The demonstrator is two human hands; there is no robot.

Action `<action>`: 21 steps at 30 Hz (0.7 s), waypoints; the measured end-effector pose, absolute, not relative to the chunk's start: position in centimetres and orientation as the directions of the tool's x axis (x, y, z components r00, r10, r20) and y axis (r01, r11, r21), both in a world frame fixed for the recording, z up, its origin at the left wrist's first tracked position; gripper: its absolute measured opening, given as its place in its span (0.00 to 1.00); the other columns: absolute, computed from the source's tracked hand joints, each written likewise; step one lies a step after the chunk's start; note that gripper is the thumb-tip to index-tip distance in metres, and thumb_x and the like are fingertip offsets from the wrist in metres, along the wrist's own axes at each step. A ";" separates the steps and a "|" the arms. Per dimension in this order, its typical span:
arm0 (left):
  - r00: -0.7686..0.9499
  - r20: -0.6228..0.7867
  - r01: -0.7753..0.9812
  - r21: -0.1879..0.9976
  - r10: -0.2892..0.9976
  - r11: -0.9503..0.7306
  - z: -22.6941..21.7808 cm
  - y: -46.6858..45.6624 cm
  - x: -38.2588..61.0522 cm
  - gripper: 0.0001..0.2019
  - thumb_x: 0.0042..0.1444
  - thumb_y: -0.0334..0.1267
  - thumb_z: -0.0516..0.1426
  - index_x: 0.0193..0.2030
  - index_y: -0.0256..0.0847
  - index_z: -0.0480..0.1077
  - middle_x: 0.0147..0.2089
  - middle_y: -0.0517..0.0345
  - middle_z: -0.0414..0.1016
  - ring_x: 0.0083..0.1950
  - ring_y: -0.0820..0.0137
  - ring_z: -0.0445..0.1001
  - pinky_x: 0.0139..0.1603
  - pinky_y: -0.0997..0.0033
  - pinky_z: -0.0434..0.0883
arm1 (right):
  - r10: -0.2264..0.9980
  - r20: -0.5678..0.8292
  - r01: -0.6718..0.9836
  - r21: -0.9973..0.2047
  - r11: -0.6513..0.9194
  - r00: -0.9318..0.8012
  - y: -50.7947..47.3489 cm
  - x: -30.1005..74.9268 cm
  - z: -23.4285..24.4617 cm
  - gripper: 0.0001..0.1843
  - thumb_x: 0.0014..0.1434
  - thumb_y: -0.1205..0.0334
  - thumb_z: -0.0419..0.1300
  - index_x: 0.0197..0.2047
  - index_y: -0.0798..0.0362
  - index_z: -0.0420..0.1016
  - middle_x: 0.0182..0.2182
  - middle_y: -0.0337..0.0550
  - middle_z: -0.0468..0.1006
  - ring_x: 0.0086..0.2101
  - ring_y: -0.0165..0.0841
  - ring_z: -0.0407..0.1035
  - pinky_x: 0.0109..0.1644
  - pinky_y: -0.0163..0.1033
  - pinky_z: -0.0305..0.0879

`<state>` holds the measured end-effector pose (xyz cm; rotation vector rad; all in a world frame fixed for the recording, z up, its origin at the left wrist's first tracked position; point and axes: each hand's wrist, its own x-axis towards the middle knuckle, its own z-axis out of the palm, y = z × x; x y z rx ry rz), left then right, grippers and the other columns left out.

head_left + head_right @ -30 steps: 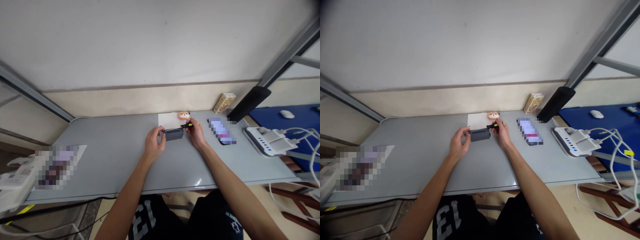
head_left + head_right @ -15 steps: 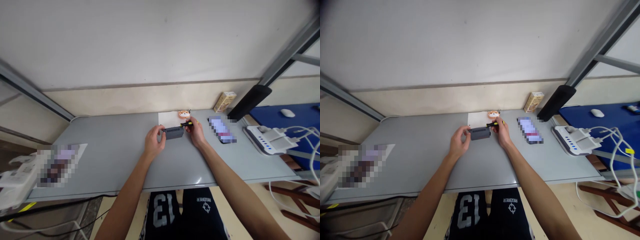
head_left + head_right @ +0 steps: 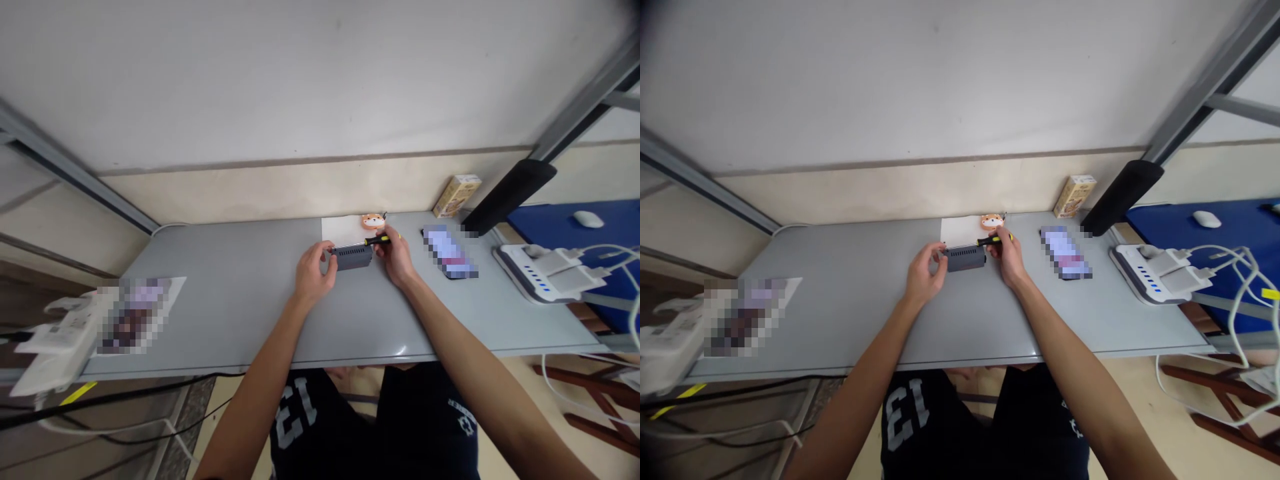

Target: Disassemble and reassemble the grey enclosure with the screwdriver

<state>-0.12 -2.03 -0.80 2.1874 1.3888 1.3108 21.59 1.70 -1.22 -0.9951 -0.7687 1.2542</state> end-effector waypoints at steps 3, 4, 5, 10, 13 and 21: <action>0.151 0.548 0.615 0.600 0.823 -0.512 -0.9 -2.0 -0.1 0.10 0.65 0.36 0.54 0.52 0.44 0.68 0.46 0.54 0.77 0.39 0.68 0.73 0.49 0.64 0.71 | 0.983 -0.053 -0.404 -0.914 0.022 0.173 1.7 21.6 -1.2 0.21 0.56 0.39 0.65 0.32 0.50 0.76 0.19 0.36 0.73 0.19 0.26 0.58 0.22 0.33 0.55; 0.152 0.552 0.613 0.598 0.820 -0.516 -0.9 -2.0 -0.1 0.10 0.65 0.36 0.54 0.52 0.44 0.69 0.46 0.54 0.77 0.39 0.68 0.72 0.49 0.64 0.71 | 0.984 -0.054 -0.403 -0.915 0.020 0.171 1.7 21.6 -1.2 0.21 0.56 0.39 0.65 0.32 0.50 0.76 0.18 0.36 0.73 0.19 0.26 0.58 0.22 0.33 0.55; 0.152 0.557 0.610 0.597 0.816 -0.521 -0.9 -2.0 -0.1 0.10 0.65 0.36 0.54 0.52 0.44 0.69 0.46 0.54 0.77 0.39 0.68 0.72 0.48 0.64 0.71 | 0.984 -0.054 -0.401 -0.916 0.020 0.171 1.7 21.6 -1.3 0.21 0.56 0.39 0.65 0.32 0.50 0.76 0.18 0.37 0.73 0.19 0.26 0.58 0.22 0.33 0.54; 0.151 0.567 0.599 0.599 0.809 -0.532 -1.1 -1.9 0.0 0.09 0.66 0.36 0.54 0.52 0.44 0.69 0.45 0.55 0.77 0.38 0.68 0.72 0.47 0.65 0.71 | 0.987 -0.047 -0.405 -0.914 0.021 0.156 1.8 21.8 -1.3 0.22 0.55 0.39 0.66 0.32 0.50 0.75 0.19 0.37 0.72 0.19 0.26 0.58 0.22 0.35 0.53; 0.153 0.583 0.598 0.589 0.798 -0.544 -1.2 -1.9 0.0 0.09 0.66 0.36 0.54 0.51 0.43 0.69 0.44 0.55 0.77 0.38 0.68 0.72 0.47 0.65 0.70 | 0.986 -0.046 -0.405 -0.914 0.024 0.162 1.8 21.8 -1.4 0.21 0.55 0.40 0.66 0.32 0.50 0.75 0.19 0.36 0.72 0.20 0.27 0.59 0.23 0.35 0.54; 0.182 0.628 0.590 0.546 0.757 -0.595 -0.9 -1.8 0.1 0.07 0.66 0.34 0.53 0.48 0.43 0.70 0.42 0.56 0.76 0.37 0.69 0.71 0.46 0.66 0.70 | 0.986 -0.030 -0.411 -0.911 0.041 0.165 1.7 21.9 -1.5 0.18 0.57 0.43 0.66 0.31 0.50 0.75 0.19 0.36 0.71 0.20 0.27 0.60 0.23 0.35 0.53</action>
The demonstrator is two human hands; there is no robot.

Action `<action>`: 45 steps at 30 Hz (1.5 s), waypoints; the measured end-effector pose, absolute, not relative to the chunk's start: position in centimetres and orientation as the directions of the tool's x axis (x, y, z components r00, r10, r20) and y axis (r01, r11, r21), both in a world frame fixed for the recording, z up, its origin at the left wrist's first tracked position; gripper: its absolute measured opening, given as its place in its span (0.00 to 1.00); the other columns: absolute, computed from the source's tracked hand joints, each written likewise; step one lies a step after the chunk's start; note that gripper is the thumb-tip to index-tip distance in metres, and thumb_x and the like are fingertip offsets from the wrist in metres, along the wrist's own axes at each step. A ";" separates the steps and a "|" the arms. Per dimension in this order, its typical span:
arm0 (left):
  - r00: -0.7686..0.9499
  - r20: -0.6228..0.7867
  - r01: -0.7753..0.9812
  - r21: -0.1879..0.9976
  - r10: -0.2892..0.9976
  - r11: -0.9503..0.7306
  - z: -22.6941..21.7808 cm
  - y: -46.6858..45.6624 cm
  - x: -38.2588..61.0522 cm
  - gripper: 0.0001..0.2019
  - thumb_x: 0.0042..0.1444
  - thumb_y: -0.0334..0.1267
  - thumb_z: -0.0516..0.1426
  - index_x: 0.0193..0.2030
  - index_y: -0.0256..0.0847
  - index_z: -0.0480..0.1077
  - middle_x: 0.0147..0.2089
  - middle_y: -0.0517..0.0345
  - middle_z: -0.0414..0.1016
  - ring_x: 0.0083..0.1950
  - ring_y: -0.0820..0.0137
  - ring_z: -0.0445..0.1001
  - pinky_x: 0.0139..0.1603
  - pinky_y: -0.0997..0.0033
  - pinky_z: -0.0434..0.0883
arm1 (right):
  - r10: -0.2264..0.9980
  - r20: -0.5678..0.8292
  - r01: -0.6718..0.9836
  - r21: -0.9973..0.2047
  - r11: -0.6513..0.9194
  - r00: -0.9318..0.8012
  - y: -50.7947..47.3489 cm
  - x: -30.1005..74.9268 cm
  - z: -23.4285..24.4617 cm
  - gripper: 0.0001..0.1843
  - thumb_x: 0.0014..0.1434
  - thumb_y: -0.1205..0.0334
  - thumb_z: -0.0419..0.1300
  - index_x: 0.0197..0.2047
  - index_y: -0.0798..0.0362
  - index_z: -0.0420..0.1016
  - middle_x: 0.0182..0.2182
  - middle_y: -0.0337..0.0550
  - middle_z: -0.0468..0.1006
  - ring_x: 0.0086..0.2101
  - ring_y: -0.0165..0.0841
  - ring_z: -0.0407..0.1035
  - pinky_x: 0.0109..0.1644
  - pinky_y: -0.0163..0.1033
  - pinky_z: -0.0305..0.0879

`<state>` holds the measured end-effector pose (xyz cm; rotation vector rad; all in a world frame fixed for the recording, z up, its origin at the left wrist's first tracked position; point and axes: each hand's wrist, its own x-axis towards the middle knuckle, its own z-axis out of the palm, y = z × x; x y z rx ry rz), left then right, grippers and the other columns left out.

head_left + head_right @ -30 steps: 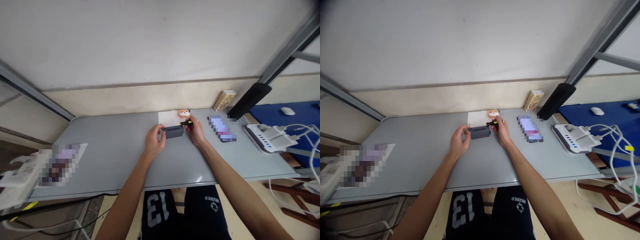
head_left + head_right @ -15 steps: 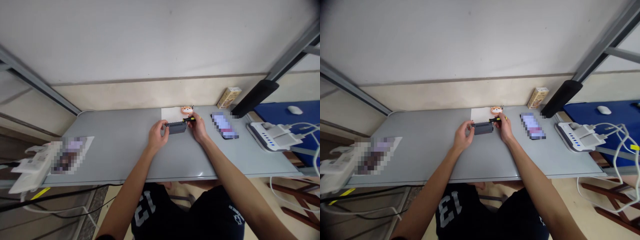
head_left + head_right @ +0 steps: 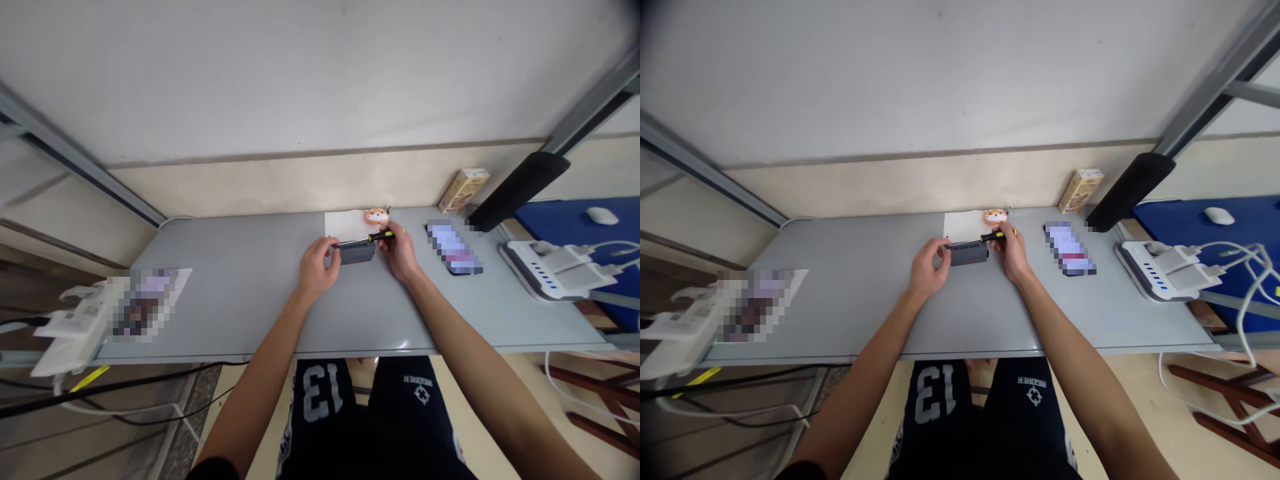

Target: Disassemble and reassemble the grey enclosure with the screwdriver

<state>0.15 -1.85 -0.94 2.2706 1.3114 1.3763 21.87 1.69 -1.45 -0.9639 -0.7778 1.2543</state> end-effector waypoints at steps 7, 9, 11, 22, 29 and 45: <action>0.113 0.606 0.514 0.643 0.788 -0.568 -1.0 -1.7 0.4 0.04 0.66 0.33 0.55 0.44 0.43 0.71 0.40 0.58 0.75 0.37 0.70 0.70 0.43 0.68 0.70 | 0.984 -0.042 -0.426 -0.904 0.036 0.172 1.9 21.8 -1.6 0.18 0.57 0.44 0.66 0.31 0.51 0.75 0.20 0.36 0.71 0.20 0.26 0.60 0.23 0.34 0.55; 0.093 0.597 0.486 0.671 0.796 -0.560 -1.0 -1.6 0.4 0.04 0.65 0.32 0.55 0.43 0.43 0.71 0.39 0.58 0.75 0.36 0.70 0.69 0.43 0.69 0.70 | 0.984 -0.047 -0.427 -0.904 0.030 0.169 1.9 21.9 -1.7 0.17 0.57 0.44 0.65 0.31 0.51 0.75 0.19 0.36 0.71 0.20 0.27 0.60 0.22 0.34 0.55; 0.082 0.588 0.464 0.692 0.804 -0.553 -0.9 -1.6 0.4 0.04 0.64 0.32 0.56 0.42 0.43 0.72 0.39 0.58 0.75 0.36 0.70 0.69 0.43 0.69 0.70 | 0.985 -0.047 -0.427 -0.904 0.029 0.167 1.9 21.9 -1.7 0.17 0.57 0.45 0.65 0.31 0.51 0.75 0.19 0.36 0.70 0.20 0.27 0.60 0.22 0.34 0.54; 0.063 0.614 0.427 0.696 0.787 -0.578 -1.0 -1.2 0.4 0.03 0.66 0.38 0.59 0.42 0.43 0.74 0.40 0.56 0.76 0.36 0.70 0.69 0.42 0.68 0.70 | 0.988 -0.017 -0.423 -0.905 0.050 0.152 1.6 21.7 -1.0 0.18 0.57 0.44 0.64 0.32 0.50 0.74 0.19 0.36 0.71 0.20 0.27 0.60 0.22 0.35 0.52; 0.047 0.628 0.430 0.690 0.777 -0.583 -1.2 -1.0 0.3 0.04 0.66 0.39 0.60 0.43 0.43 0.75 0.41 0.56 0.76 0.37 0.70 0.69 0.44 0.66 0.70 | 0.983 0.005 -0.399 -0.913 0.079 0.182 1.7 21.8 -1.0 0.19 0.57 0.42 0.65 0.32 0.51 0.75 0.19 0.37 0.72 0.20 0.27 0.61 0.22 0.35 0.52; 0.061 0.581 0.438 0.715 0.811 -0.545 -0.6 -1.0 0.0 0.07 0.67 0.41 0.59 0.45 0.45 0.78 0.44 0.53 0.79 0.44 0.66 0.75 0.44 0.64 0.71 | 0.968 0.131 -0.235 -0.955 0.181 0.213 1.4 22.3 -0.1 0.24 0.58 0.34 0.62 0.32 0.49 0.74 0.20 0.36 0.72 0.21 0.27 0.61 0.24 0.35 0.54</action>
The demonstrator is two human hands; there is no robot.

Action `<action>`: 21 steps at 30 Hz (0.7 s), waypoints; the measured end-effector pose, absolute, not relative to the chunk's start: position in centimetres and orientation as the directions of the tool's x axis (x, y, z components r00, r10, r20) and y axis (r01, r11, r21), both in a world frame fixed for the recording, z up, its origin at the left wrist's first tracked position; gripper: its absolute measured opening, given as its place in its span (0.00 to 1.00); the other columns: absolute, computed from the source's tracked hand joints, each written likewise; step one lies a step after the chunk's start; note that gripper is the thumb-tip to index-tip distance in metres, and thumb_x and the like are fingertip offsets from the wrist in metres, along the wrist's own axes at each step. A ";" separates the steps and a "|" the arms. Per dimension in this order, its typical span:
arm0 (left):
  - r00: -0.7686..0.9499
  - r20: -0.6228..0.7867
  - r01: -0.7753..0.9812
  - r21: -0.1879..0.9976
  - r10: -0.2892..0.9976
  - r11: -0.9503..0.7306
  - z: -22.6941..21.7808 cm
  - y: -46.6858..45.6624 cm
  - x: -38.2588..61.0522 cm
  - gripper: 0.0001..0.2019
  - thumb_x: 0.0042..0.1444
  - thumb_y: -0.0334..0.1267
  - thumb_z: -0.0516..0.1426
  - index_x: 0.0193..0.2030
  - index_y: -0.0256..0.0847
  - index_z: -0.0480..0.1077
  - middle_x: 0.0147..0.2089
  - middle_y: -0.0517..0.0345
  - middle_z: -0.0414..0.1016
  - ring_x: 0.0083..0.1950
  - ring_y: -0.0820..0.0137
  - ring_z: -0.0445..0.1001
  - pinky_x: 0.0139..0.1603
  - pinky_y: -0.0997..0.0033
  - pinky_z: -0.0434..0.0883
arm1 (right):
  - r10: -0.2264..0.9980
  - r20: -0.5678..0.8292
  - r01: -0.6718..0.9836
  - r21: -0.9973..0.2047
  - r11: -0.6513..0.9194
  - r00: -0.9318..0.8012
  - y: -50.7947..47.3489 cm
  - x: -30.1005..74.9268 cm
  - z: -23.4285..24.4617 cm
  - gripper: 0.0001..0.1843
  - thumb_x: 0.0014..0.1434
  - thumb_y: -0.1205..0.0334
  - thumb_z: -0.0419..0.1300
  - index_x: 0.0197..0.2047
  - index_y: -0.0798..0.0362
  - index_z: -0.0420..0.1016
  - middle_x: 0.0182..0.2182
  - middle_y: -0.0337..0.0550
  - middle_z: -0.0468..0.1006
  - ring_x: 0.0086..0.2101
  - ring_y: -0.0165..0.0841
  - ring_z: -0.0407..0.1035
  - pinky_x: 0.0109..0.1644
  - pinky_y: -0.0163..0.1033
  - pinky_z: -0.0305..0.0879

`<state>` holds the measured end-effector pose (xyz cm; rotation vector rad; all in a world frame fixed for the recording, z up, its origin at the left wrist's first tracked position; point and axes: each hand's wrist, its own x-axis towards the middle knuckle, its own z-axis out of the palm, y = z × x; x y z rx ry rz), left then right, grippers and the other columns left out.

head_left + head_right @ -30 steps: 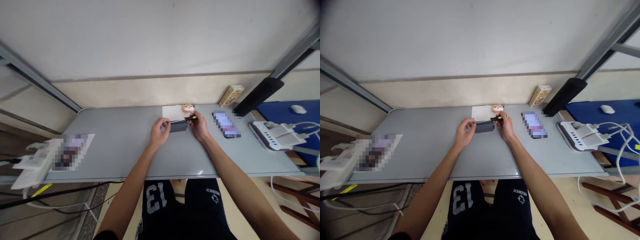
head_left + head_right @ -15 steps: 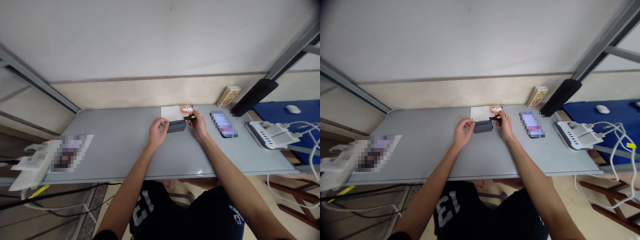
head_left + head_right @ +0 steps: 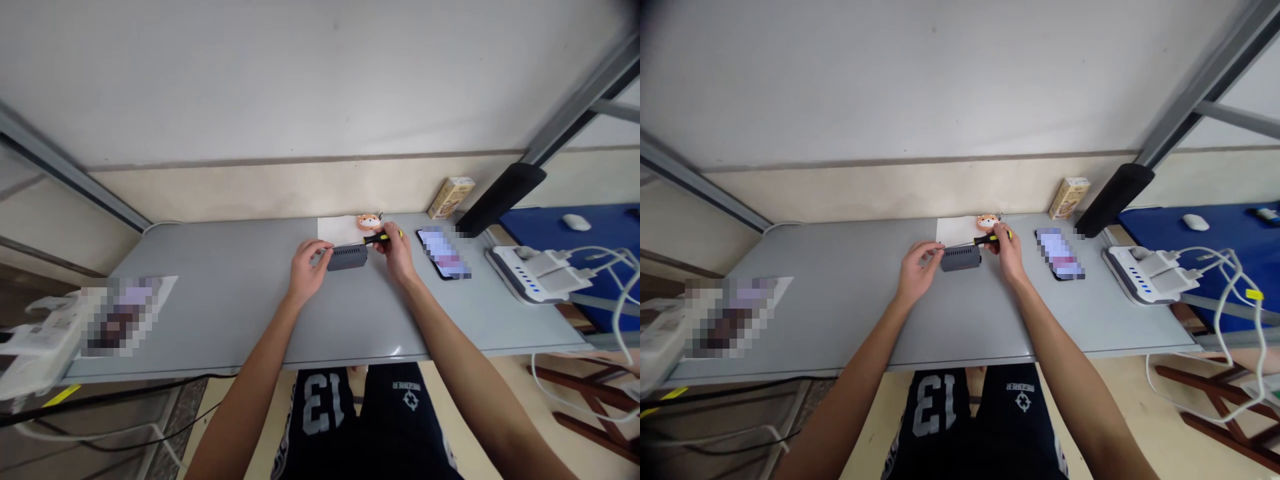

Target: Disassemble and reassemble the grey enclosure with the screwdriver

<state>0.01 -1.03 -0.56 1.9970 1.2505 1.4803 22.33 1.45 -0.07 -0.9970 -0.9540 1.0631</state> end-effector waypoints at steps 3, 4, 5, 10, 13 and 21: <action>0.072 0.578 0.445 0.711 0.813 -0.545 -0.5 -0.9 -0.2 0.07 0.68 0.41 0.58 0.45 0.45 0.78 0.45 0.53 0.80 0.45 0.66 0.75 0.43 0.64 0.71 | 0.965 0.150 -0.224 -0.954 0.199 0.216 1.3 22.4 0.1 0.25 0.59 0.34 0.62 0.31 0.49 0.74 0.20 0.36 0.72 0.21 0.27 0.61 0.24 0.35 0.53; 0.079 0.578 0.450 0.706 0.812 -0.547 -0.5 -0.9 -0.3 0.07 0.68 0.40 0.58 0.45 0.45 0.78 0.45 0.53 0.80 0.46 0.66 0.75 0.43 0.64 0.70 | 0.964 0.160 -0.224 -0.952 0.208 0.212 1.3 22.4 0.2 0.24 0.59 0.35 0.62 0.31 0.49 0.74 0.20 0.36 0.72 0.21 0.27 0.61 0.24 0.35 0.53; 0.085 0.582 0.457 0.699 0.809 -0.550 -0.5 -0.8 -0.4 0.07 0.68 0.40 0.58 0.45 0.45 0.78 0.45 0.53 0.80 0.47 0.66 0.75 0.43 0.64 0.70 | 0.963 0.169 -0.224 -0.951 0.215 0.208 1.2 22.4 0.3 0.24 0.59 0.35 0.62 0.31 0.49 0.74 0.20 0.36 0.72 0.21 0.27 0.61 0.25 0.35 0.54; 0.080 0.603 0.491 0.670 0.794 -0.558 -0.3 -0.7 -0.7 0.06 0.68 0.39 0.59 0.45 0.45 0.78 0.45 0.54 0.81 0.48 0.65 0.74 0.45 0.63 0.71 | 0.951 0.197 -0.218 -0.943 0.251 0.238 0.9 22.5 0.8 0.22 0.61 0.37 0.62 0.32 0.49 0.75 0.21 0.37 0.73 0.22 0.27 0.62 0.26 0.34 0.55; 0.086 0.618 0.494 0.655 0.782 -0.572 -0.4 -0.7 -0.7 0.05 0.67 0.39 0.60 0.45 0.46 0.78 0.45 0.54 0.81 0.48 0.64 0.74 0.47 0.62 0.72 | 0.950 0.202 -0.203 -0.946 0.251 0.237 0.7 22.4 1.0 0.24 0.60 0.36 0.62 0.32 0.49 0.74 0.22 0.37 0.73 0.22 0.28 0.63 0.26 0.35 0.55; 0.110 0.635 0.509 0.625 0.765 -0.592 -0.5 -0.7 -0.7 0.06 0.69 0.39 0.58 0.45 0.47 0.78 0.45 0.55 0.80 0.47 0.64 0.74 0.49 0.60 0.72 | 0.958 0.199 -0.173 -0.956 0.237 0.209 0.6 22.1 1.0 0.23 0.61 0.36 0.61 0.32 0.48 0.74 0.21 0.37 0.73 0.22 0.28 0.62 0.26 0.36 0.56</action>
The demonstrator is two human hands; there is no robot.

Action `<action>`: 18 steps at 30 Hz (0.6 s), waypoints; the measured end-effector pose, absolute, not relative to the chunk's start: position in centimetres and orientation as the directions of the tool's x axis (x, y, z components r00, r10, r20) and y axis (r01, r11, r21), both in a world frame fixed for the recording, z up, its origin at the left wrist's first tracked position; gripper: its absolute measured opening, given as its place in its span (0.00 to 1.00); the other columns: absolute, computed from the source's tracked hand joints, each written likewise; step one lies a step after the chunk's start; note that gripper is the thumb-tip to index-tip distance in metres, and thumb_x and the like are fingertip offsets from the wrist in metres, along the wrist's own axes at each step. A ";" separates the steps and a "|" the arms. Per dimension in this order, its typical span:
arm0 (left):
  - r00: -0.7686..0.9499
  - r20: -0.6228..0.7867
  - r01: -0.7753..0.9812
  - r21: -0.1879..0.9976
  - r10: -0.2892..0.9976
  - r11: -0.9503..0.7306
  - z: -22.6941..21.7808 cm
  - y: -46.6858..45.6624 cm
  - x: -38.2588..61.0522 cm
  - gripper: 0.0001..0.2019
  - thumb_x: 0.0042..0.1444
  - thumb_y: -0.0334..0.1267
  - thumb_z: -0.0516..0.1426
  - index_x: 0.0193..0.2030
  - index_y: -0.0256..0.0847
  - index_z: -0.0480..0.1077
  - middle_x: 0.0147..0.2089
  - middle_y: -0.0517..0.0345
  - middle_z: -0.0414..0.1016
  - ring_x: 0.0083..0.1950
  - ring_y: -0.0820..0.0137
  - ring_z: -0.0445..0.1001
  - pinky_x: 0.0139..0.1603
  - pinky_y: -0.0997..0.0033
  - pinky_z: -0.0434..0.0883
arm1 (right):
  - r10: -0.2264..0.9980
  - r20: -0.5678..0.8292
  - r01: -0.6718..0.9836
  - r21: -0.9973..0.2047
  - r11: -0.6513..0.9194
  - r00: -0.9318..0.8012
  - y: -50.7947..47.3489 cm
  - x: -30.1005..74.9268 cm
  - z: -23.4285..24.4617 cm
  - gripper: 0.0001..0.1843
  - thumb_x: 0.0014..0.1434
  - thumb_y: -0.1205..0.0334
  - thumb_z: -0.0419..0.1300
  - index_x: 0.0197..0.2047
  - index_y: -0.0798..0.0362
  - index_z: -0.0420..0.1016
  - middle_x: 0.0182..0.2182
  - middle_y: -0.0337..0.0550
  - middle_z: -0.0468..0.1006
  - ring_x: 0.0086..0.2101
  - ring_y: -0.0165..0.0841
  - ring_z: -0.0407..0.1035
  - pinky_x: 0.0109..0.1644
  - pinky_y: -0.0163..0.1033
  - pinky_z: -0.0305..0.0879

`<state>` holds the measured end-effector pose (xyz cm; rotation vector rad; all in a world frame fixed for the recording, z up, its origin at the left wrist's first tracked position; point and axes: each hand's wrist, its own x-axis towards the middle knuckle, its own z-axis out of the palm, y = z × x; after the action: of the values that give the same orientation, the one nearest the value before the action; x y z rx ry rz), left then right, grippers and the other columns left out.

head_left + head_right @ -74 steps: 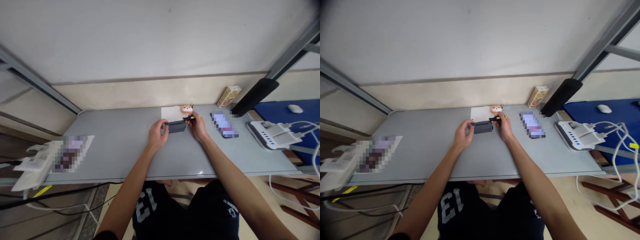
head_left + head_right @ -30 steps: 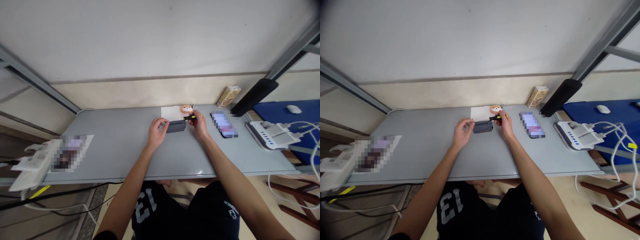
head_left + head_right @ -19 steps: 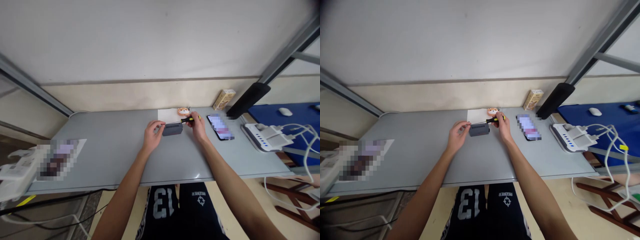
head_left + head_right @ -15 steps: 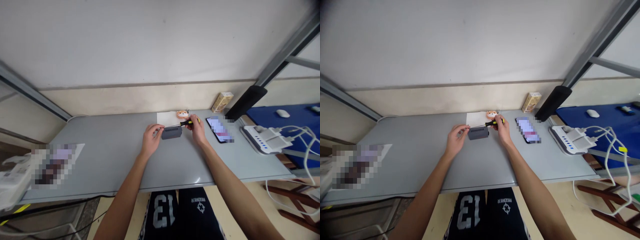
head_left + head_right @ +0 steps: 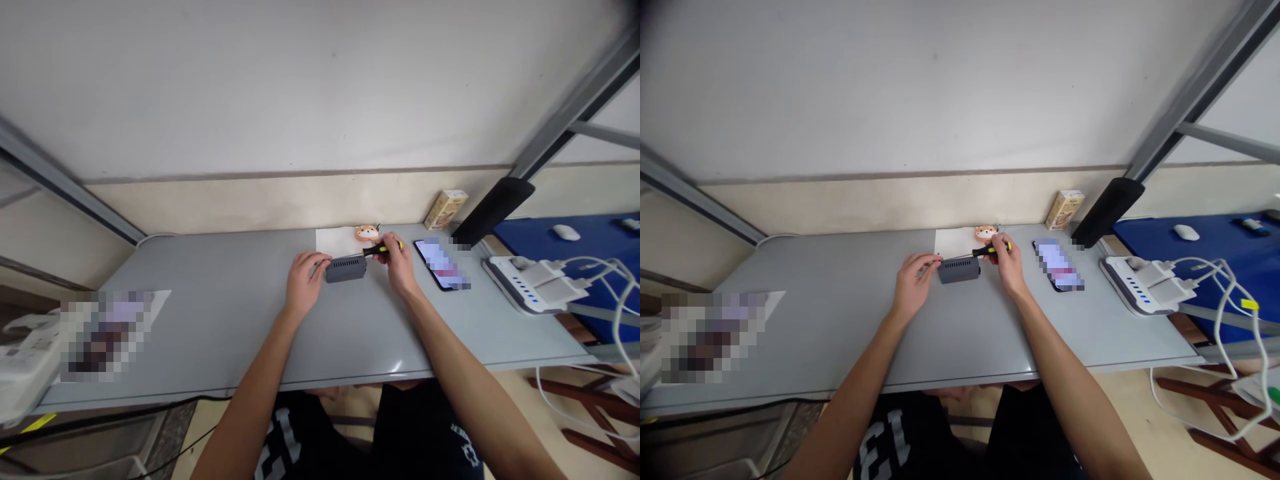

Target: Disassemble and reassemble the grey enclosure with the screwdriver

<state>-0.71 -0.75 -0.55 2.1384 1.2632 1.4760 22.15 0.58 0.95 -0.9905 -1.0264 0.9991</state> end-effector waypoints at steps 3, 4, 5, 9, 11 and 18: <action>0.123 0.639 0.518 0.611 0.759 -0.598 -0.6 -0.7 -0.7 0.07 0.69 0.40 0.58 0.46 0.47 0.79 0.45 0.54 0.80 0.48 0.64 0.74 0.50 0.59 0.73 | 0.958 0.192 -0.166 -0.959 0.229 0.214 0.6 22.2 0.9 0.23 0.60 0.35 0.61 0.31 0.48 0.73 0.21 0.36 0.72 0.22 0.29 0.61 0.26 0.36 0.56; 0.128 0.637 0.514 0.613 0.760 -0.600 -0.7 -0.7 -0.7 0.07 0.69 0.40 0.58 0.46 0.47 0.78 0.46 0.54 0.80 0.48 0.64 0.74 0.50 0.59 0.73 | 0.957 0.194 -0.162 -0.959 0.231 0.217 0.6 22.2 0.9 0.24 0.60 0.35 0.62 0.31 0.48 0.73 0.21 0.36 0.72 0.22 0.29 0.62 0.26 0.36 0.56; 0.132 0.633 0.505 0.619 0.763 -0.601 -0.7 -0.7 -0.7 0.08 0.69 0.40 0.58 0.48 0.47 0.78 0.46 0.54 0.80 0.49 0.64 0.74 0.51 0.59 0.73 | 0.955 0.198 -0.157 -0.959 0.235 0.219 0.6 22.3 0.9 0.23 0.60 0.35 0.61 0.31 0.48 0.73 0.21 0.36 0.72 0.22 0.29 0.62 0.26 0.36 0.56; 0.120 0.599 0.472 0.668 0.792 -0.576 -0.5 -1.0 -0.7 0.11 0.68 0.41 0.59 0.55 0.47 0.75 0.48 0.54 0.80 0.47 0.66 0.74 0.53 0.59 0.72 | 0.949 0.216 -0.127 -0.960 0.249 0.230 0.5 22.5 1.0 0.23 0.62 0.37 0.60 0.31 0.48 0.73 0.20 0.36 0.73 0.22 0.28 0.61 0.27 0.35 0.56; 0.111 0.580 0.471 0.685 0.807 -0.557 -0.4 -1.2 -0.8 0.12 0.67 0.41 0.59 0.55 0.46 0.74 0.49 0.54 0.80 0.46 0.66 0.74 0.53 0.60 0.72 | 0.946 0.226 -0.112 -0.960 0.256 0.231 0.5 22.5 1.1 0.22 0.63 0.38 0.60 0.31 0.48 0.73 0.20 0.36 0.73 0.22 0.28 0.61 0.28 0.35 0.56; 0.208 0.571 0.569 0.590 0.794 -0.573 -0.1 -1.7 -0.9 0.11 0.66 0.38 0.57 0.54 0.45 0.71 0.49 0.54 0.80 0.43 0.66 0.76 0.52 0.60 0.71 | 0.949 0.227 -0.074 -0.966 0.248 0.219 0.3 22.3 1.4 0.23 0.62 0.36 0.60 0.31 0.48 0.73 0.20 0.37 0.72 0.22 0.29 0.61 0.28 0.36 0.58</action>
<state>-0.88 -1.69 -0.12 2.2328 1.2943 1.2969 22.30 0.28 1.40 -1.0533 -1.0888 0.9287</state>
